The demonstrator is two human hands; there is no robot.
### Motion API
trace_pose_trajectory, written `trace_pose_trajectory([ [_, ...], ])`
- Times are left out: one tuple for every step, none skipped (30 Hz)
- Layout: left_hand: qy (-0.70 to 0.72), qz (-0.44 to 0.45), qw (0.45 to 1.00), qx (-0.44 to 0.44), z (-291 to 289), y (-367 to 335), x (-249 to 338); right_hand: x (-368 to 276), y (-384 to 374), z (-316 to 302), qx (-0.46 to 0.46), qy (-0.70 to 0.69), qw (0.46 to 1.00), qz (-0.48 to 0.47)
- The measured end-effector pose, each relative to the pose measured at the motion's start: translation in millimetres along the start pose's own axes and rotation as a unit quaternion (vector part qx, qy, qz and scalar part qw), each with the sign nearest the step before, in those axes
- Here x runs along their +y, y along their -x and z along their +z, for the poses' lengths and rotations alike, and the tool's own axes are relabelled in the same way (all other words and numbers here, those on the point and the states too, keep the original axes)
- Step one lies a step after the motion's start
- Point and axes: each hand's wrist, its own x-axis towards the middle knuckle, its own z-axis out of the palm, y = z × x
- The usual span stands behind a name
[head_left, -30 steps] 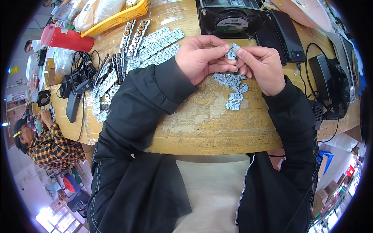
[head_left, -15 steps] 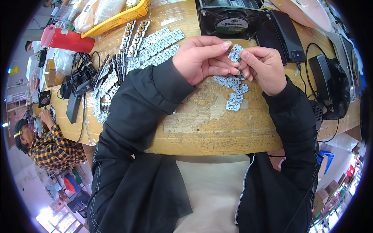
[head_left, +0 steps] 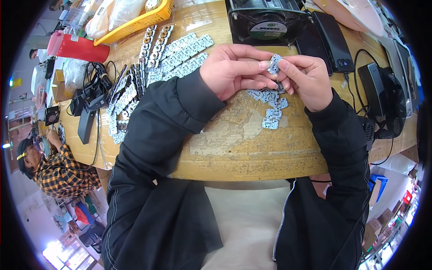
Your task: The recorder is assembling small segments of LED light strips at an industrial workbench.
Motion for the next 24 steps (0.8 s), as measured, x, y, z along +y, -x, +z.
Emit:
trace_pose_trajectory([
  [0.000,0.000,1.000,0.000,0.2,0.0,-0.4,0.2,0.2,0.2,0.001,0.006,1.000,-0.008],
  [-0.006,0.003,1.000,0.003,0.6,0.2,-0.8,0.3,0.4,0.4,0.001,0.012,1.000,-0.016],
  [-0.011,0.005,1.000,0.005,0.8,0.3,-1.0,0.4,0.5,0.3,0.001,0.012,1.000,-0.016],
  [-0.011,0.005,1.000,0.005,0.9,0.4,-0.8,0.5,0.5,0.0,-0.001,0.017,1.000,-0.021],
  [-0.011,0.003,1.000,0.006,0.9,0.4,-0.7,0.8,0.6,-0.2,-0.003,0.023,0.999,-0.026],
  [-0.012,0.001,1.000,0.007,0.9,0.4,-0.7,0.9,0.6,0.0,-0.003,0.022,0.999,-0.026],
  [-0.012,0.001,1.000,0.008,0.9,0.5,-0.7,0.9,0.6,0.5,0.000,0.022,0.999,-0.027],
  [-0.015,0.000,1.000,0.011,0.9,0.4,-0.7,0.8,0.8,1.0,0.002,0.022,0.999,-0.028],
  [-0.018,-0.002,1.000,0.014,1.0,0.3,-0.7,0.3,1.0,1.4,0.003,0.022,0.999,-0.028],
  [-0.019,-0.002,1.000,0.014,0.8,0.1,-0.9,-0.6,1.4,1.9,0.005,0.027,0.999,-0.025],
  [-0.018,0.002,1.000,0.014,0.5,-0.3,-1.4,-1.6,1.7,2.2,0.009,0.032,0.999,-0.021],
  [-0.018,0.006,1.000,0.015,0.4,-0.9,-2.0,-2.2,1.8,2.7,0.010,0.032,0.999,-0.022],
  [-0.018,0.006,1.000,0.014,1.0,-1.2,-3.3,-2.8,1.8,3.1,0.017,0.032,0.999,-0.019],
  [-0.041,0.034,0.998,0.026,1.9,-1.1,-5.2,-2.9,1.3,3.7,0.023,0.031,0.999,-0.017],
  [-0.064,0.062,0.995,0.039,2.7,-1.4,-6.3,-3.0,1.2,3.9,0.023,0.031,0.999,-0.017],
  [-0.065,0.063,0.995,0.039,3.3,-2.1,-6.5,-3.2,1.2,4.1,0.022,0.045,0.998,-0.023],
  [-0.068,0.064,0.994,0.048,3.6,-2.6,-7.1,-3.0,1.5,4.2,0.021,0.059,0.998,-0.028],
  [-0.071,0.066,0.994,0.057,3.7,-2.7,-7.4,-3.1,2.0,4.4,0.021,0.059,0.998,-0.028],
  [-0.070,0.066,0.994,0.057,3.4,-2.6,-7.4,-3.3,2.6,4.5,0.012,0.069,0.997,-0.028],
  [-0.089,0.070,0.992,0.050,3.1,-2.5,-7.0,-3.6,3.1,4.6,0.003,0.079,0.996,-0.028],
  [-0.107,0.075,0.991,0.042,2.9,-2.2,-6.8,-3.5,3.3,4.5,0.003,0.079,0.997,-0.028],
  [-0.107,0.074,0.991,0.043,3.2,-2.1,-7.0,-3.4,3.5,4.3,0.003,0.084,0.996,-0.034],
  [-0.128,0.083,0.987,0.044,3.8,-2.2,-7.2,-3.5,3.4,4.2,0.003,0.089,0.995,-0.041],
  [-0.148,0.092,0.984,0.046,4.3,-2.0,-7.1,-3.3,3.5,4.4,0.002,0.089,0.995,-0.041],
])
